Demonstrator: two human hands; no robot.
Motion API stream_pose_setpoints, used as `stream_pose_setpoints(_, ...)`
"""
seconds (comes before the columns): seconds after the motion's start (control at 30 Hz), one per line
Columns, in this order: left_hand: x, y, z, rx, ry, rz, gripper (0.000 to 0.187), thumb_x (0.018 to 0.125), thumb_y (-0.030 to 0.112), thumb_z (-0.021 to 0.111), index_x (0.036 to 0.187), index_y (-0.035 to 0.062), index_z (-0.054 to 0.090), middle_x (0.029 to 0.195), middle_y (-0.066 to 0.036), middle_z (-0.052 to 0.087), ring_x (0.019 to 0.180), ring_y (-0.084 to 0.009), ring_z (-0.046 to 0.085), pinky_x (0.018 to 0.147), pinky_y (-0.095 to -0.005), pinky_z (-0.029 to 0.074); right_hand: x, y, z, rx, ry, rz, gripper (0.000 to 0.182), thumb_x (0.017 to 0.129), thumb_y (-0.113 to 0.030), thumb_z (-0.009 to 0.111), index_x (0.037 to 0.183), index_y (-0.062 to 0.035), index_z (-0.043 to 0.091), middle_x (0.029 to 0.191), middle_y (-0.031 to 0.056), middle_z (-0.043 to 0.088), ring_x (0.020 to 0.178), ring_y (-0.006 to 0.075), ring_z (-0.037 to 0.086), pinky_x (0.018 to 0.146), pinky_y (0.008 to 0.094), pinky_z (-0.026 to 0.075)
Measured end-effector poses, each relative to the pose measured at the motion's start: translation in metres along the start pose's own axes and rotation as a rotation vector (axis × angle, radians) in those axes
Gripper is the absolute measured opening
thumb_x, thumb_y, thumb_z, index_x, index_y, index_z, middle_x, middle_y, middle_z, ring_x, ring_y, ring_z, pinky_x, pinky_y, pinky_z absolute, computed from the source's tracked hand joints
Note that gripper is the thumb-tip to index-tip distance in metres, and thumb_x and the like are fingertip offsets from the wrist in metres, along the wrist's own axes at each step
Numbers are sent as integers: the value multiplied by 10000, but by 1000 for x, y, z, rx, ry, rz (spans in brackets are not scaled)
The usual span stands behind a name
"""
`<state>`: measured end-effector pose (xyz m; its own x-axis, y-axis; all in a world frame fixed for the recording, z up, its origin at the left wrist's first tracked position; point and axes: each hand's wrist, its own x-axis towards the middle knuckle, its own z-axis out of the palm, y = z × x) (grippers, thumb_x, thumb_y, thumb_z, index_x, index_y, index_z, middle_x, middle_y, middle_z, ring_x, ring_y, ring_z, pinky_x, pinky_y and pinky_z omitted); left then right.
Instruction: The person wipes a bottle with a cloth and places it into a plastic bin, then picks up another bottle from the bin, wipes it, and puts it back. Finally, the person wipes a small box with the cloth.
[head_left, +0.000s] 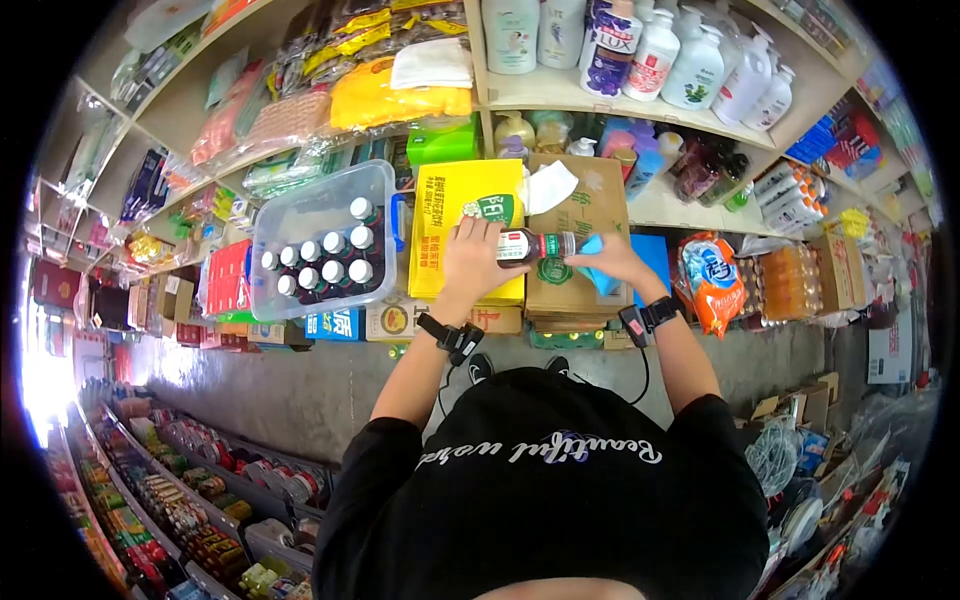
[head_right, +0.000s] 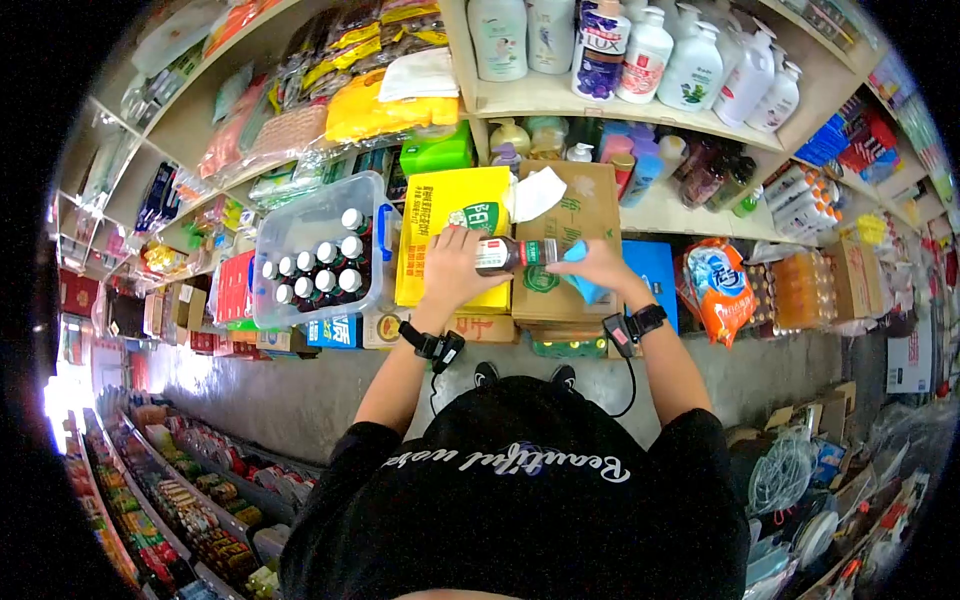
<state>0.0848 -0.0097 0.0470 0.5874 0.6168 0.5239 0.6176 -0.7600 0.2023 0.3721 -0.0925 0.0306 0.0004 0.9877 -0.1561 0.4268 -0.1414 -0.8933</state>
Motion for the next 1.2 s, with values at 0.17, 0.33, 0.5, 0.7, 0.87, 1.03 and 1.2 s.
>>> stream_pose_setpoints(0.17, 3, 3, -5, -26, 18, 10, 695, 593, 528, 925, 1080, 96, 683, 991, -92, 643, 996, -298, 613, 860, -438, 484, -31, -8, -12, 732, 177, 259, 380, 971, -336, 743, 1215, -50, 685, 1051, 37, 725, 899, 129, 682, 805, 310, 559)
stream_pose_setpoints(0.33, 5, 5, -3, -27, -1, -3, 687, 567, 492, 940, 1064, 96, 681, 990, -93, 644, 981, -308, 619, 858, -436, 489, -24, -20, 19, 980, 309, 200, 486, 987, -420, 698, 1301, -56, 625, 1086, 20, 673, 974, 120, 649, 839, 327, 543)
stream_pose_setpoints(0.5, 4, 8, -5, -13, -5, -10, 684, 548, 458, 947, 1066, 105, 674, 987, -91, 645, 970, -310, 618, 849, -434, 494, 0, -34, 80, 1033, 368, 171, 710, 943, -469, 723, 1458, -47, 476, 1295, 104, 586, 1136, 205, 599, 971, 355, 484)
stream_pose_setpoints(0.7, 4, 6, -8, -9, -15, -18, 686, 534, 433, 956, 1067, 110, 669, 985, -96, 646, 943, -311, 621, 836, -436, 503, -12, -47, 78, 694, 363, 184, 857, 946, -445, 683, 1574, 35, 352, 1440, 205, 551, 1262, 259, 571, 1050, 341, 445)
stream_pose_setpoints(0.87, 6, 5, -9, -7, -47, -12, 666, 534, 432, 961, 1038, 111, 667, 976, -95, 653, 939, -314, 631, 824, -434, 511, -28, -46, 84, 355, 461, 109, 697, 958, -460, 636, 1416, 60, 562, 1325, 206, 658, 1210, 247, 621, 1027, 310, 455)
stream_pose_setpoints(1.03, 3, 0, -4, -37, -62, 3, 683, 545, 477, 953, 1051, 115, 670, 1001, -91, 649, 999, -296, 614, 845, -437, 487, -43, -29, 46, 726, 276, 220, 488, 1008, -398, 558, 1266, -4, 684, 1212, 155, 729, 1067, 229, 685, 953, 331, 502)
stream_pose_setpoints(1.2, 2, 2, -5, -3, -21, 30, 663, 575, 495, 941, 1048, 113, 676, 970, -97, 650, 962, -309, 627, 829, -439, 513, -63, -55, -9, 1482, 262, 331, 504, 1031, -326, 458, 1298, 78, 600, 1222, 213, 706, 1114, 351, 666, 1081, 463, 477)
